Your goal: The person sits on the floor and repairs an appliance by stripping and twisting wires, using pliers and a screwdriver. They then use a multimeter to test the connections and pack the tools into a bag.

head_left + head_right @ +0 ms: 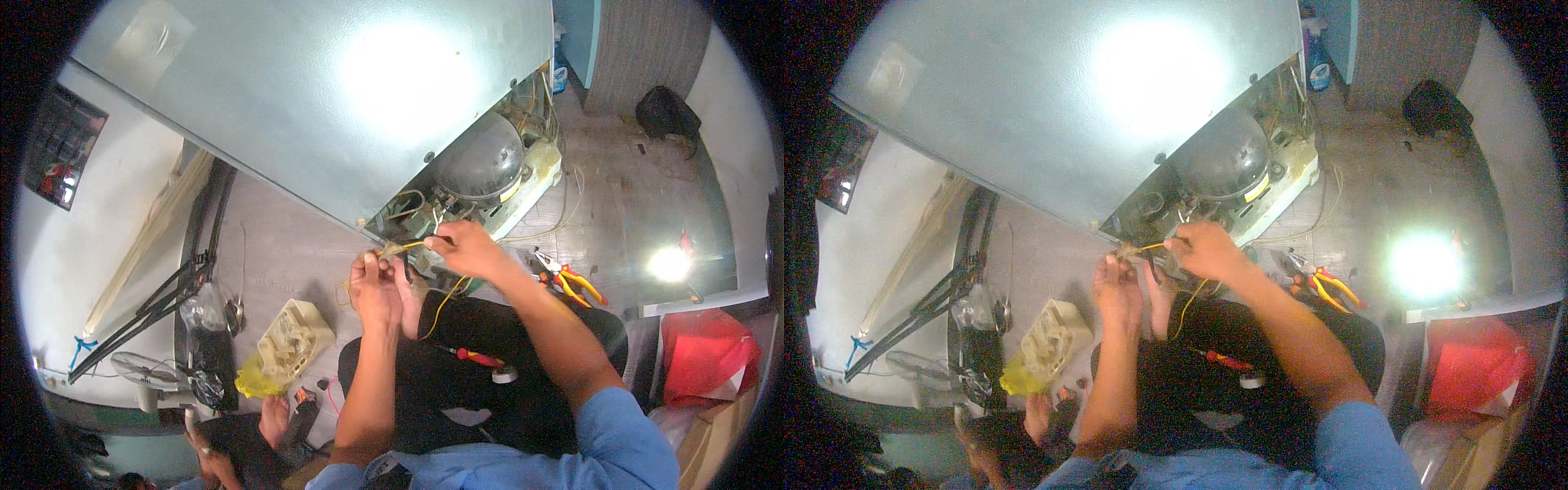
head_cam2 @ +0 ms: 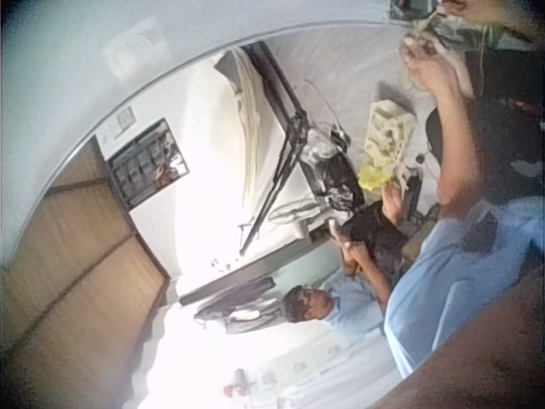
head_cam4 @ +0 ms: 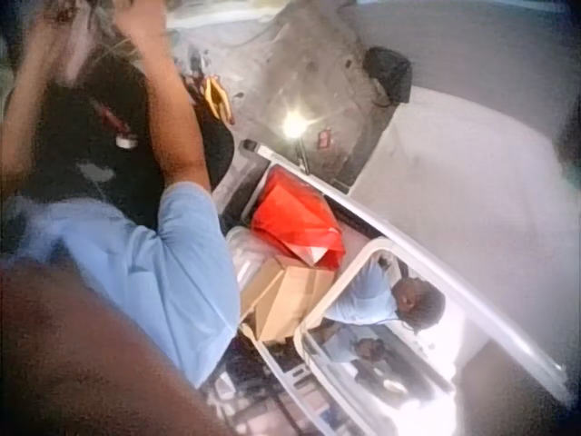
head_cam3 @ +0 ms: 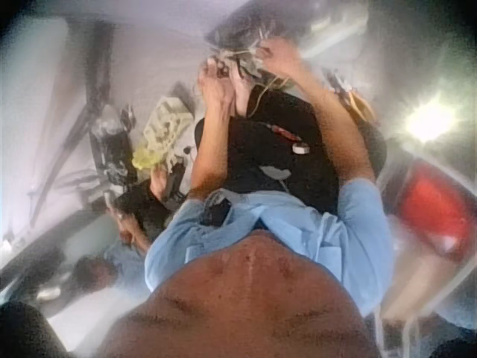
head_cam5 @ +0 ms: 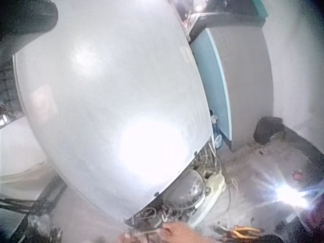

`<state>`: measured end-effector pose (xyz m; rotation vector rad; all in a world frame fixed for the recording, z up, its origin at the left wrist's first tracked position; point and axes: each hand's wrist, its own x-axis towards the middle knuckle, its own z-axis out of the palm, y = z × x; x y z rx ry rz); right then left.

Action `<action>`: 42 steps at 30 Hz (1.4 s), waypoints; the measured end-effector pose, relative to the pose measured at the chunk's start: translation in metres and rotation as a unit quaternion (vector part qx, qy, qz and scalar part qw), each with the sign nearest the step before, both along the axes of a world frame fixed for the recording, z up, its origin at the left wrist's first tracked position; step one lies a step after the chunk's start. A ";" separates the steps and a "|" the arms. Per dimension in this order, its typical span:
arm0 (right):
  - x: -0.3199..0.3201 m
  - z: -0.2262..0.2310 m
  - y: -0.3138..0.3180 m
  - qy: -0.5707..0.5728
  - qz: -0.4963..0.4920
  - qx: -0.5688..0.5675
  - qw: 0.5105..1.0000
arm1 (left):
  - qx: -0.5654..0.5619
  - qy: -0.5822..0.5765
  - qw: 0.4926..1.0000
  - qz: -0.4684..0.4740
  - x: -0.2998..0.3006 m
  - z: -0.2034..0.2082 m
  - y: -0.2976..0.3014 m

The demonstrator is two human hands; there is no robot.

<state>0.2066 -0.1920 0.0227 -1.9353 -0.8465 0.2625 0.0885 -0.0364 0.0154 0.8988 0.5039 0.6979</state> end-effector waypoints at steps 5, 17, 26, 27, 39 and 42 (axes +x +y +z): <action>-0.018 0.024 0.020 0.447 0.024 0.402 0.799 | -0.054 -0.101 0.985 -0.131 -0.010 -0.007 0.010; 0.002 -0.005 0.033 0.526 -0.016 0.406 0.747 | -0.126 -0.056 0.981 -0.140 -0.005 -0.001 0.025; 0.010 -0.003 0.029 0.458 0.016 0.424 0.781 | 0.139 0.036 0.990 0.006 -0.102 -0.007 0.157; 0.015 0.005 0.024 0.430 0.034 0.419 0.799 | 0.061 -0.002 0.998 0.008 -0.108 0.013 0.136; -0.016 0.003 -0.030 0.382 0.057 0.049 0.921 | 0.661 0.172 0.728 0.057 -0.026 0.026 0.013; -0.031 0.015 -0.022 0.367 0.105 0.026 0.924 | 0.669 0.248 0.701 0.002 -0.030 0.025 0.012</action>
